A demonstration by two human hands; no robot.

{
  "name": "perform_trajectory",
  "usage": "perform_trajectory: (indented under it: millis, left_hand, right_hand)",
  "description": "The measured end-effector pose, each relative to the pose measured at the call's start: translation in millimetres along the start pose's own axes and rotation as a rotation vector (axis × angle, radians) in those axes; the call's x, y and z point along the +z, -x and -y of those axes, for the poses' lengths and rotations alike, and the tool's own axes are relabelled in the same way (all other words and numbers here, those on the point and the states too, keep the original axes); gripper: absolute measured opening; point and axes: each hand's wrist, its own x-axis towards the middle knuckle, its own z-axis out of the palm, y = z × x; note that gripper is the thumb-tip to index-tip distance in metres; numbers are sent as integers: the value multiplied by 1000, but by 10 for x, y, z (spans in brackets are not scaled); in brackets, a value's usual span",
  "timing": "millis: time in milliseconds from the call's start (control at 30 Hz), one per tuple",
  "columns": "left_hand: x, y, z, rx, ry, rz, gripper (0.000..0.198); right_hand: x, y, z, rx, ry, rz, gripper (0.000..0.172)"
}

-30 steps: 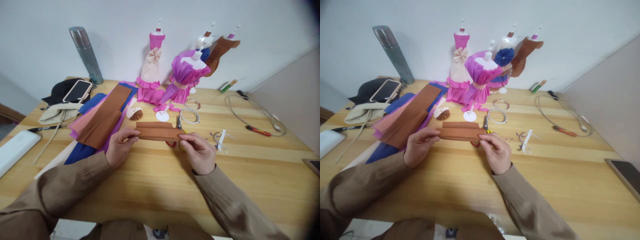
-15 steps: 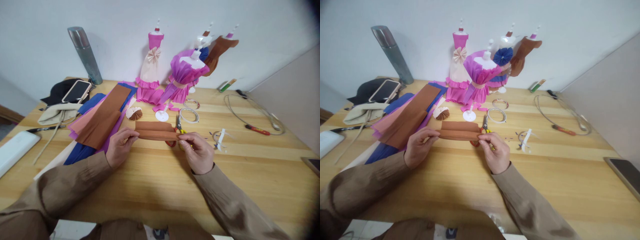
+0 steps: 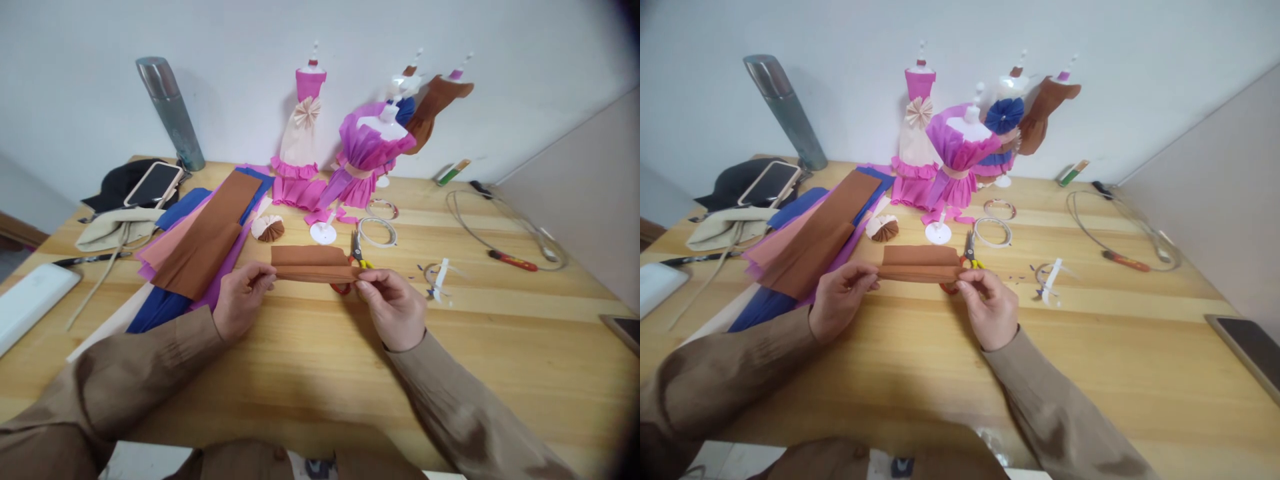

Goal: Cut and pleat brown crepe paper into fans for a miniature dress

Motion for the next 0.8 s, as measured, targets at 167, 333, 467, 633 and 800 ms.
perform_trajectory:
  millis: [167, 333, 467, 633, 800]
  left_hand:
    - [25, -10, -15, -112, 204, -1, 11]
    - [21, -55, -128, -145, 275, -57, 8]
    - [13, -64, -151, -140, 307, -59, 6]
    - [16, -62, -144, -158, 341, -45, 5]
    - [23, -68, -169, -172, 386, -50, 6]
  right_hand:
    - [8, -23, 36, 11, -98, -20, 6]
    - [-30, -54, 105, -56, -86, 14, 5]
    - [-42, -58, 111, -70, -110, 24, 7]
    - [-44, -55, 96, -50, -144, 37, 8]
    - [-34, -44, 96, -30, -168, 23, 7]
